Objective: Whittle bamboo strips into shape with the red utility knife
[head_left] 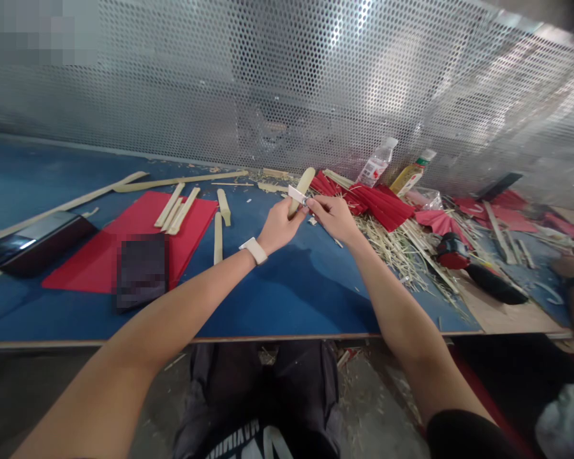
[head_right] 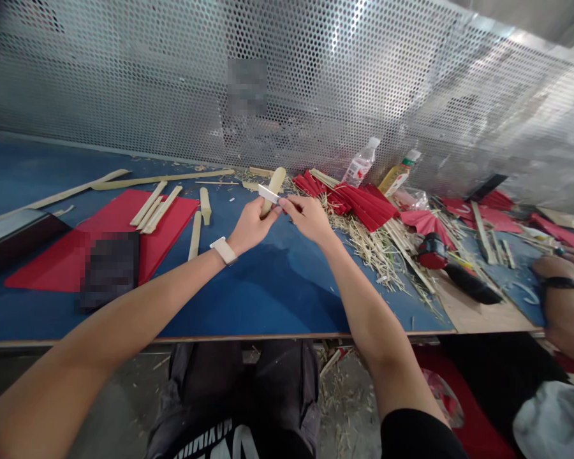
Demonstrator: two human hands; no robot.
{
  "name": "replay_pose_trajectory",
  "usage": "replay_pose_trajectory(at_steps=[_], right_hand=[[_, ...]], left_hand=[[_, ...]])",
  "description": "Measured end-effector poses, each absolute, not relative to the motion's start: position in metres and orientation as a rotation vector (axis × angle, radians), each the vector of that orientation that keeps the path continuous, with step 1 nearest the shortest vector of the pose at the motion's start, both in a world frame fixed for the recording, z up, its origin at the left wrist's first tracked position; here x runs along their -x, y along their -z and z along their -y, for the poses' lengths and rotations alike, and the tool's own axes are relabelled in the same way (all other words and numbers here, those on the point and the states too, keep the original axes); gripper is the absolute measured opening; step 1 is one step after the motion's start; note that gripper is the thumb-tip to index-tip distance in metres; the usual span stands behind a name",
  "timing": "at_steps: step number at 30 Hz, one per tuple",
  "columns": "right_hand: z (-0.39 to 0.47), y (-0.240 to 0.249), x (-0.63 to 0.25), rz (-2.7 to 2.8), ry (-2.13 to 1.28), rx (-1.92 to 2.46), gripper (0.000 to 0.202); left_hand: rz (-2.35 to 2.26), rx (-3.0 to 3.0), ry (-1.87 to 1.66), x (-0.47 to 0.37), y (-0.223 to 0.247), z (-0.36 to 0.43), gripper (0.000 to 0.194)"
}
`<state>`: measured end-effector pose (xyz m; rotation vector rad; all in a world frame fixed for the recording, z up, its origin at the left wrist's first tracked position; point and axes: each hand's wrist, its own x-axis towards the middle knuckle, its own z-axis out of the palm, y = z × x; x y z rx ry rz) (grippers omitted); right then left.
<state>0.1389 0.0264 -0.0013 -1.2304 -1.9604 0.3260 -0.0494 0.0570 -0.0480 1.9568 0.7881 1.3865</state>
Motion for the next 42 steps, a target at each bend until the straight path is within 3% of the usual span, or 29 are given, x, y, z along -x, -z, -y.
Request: replay_pose_trajectory(at_steps=[4, 7, 17, 22, 42], right_hand=[[-0.027, 0.002, -0.141, 2.004, -0.289, 1.215, 0.077], [-0.026, 0.002, -0.142, 2.015, -0.325, 1.231, 0.077], [-0.023, -0.001, -0.141, 2.076, -0.317, 1.249, 0.074], [-0.024, -0.002, -0.145, 2.131, -0.298, 1.287, 0.071], [-0.039, 0.014, -0.154, 2.124, -0.46, 1.281, 0.071]], left_hand=[[-0.661, -1.758, -1.207, 0.05, 0.047, -0.047, 0.019], [-0.6, -1.584, -1.095, 0.05, 0.045, -0.041, 0.022], [-0.665, -1.609, -1.198, 0.044, 0.053, -0.05, 0.003], [-0.762, -1.788, -1.247, 0.045, 0.064, -0.05, 0.013], [-0.697, -1.789, -1.254, 0.042, 0.08, -0.059, 0.021]])
